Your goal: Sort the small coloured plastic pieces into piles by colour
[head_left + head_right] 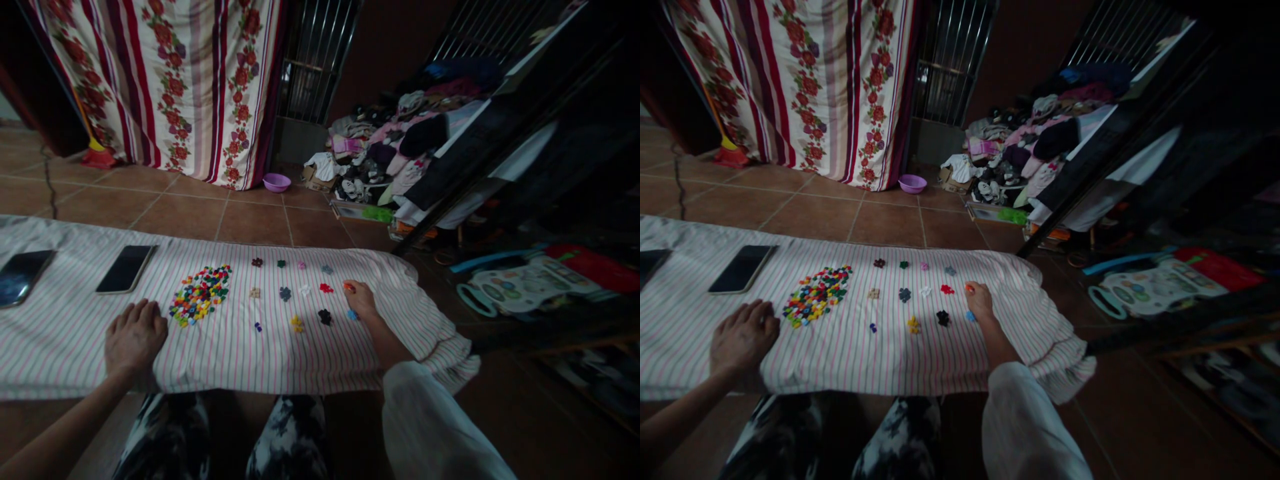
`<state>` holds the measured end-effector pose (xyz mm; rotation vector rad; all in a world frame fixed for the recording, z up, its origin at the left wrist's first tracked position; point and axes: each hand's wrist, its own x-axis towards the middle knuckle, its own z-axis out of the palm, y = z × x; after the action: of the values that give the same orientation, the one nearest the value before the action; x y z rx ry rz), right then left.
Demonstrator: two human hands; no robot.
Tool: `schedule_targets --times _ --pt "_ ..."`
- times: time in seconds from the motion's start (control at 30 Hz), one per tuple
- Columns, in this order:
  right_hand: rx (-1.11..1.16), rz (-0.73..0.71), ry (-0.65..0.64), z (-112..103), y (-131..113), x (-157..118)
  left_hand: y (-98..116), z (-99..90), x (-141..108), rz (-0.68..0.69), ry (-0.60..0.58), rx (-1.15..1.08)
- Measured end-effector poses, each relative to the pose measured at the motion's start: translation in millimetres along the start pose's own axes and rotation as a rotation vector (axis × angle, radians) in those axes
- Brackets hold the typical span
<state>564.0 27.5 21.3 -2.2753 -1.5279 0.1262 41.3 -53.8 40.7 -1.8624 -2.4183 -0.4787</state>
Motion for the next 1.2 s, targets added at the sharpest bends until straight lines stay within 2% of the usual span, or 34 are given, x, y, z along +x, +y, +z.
schedule_targets --times 0.3,0.77,1.0,1.1,1.2 --pt "0.087 0.02 -0.008 -3 -3 -3 1 -4.9 -1 0.046 0.0 -0.028" --pt "0.178 0.066 0.012 0 2 -4 3 -5.8 -1 0.004 -0.021 -0.031" --pt "0.135 0.077 0.024 -10 7 -9 -2 0.5 0 0.013 -0.005 0.004" --pt "0.107 0.053 0.068 -17 1 -7 -6 7.4 0 0.017 0.017 0.03" --pt "0.126 -0.014 0.094 -22 -22 -3 -9 13.2 1 0.012 0.035 0.037"
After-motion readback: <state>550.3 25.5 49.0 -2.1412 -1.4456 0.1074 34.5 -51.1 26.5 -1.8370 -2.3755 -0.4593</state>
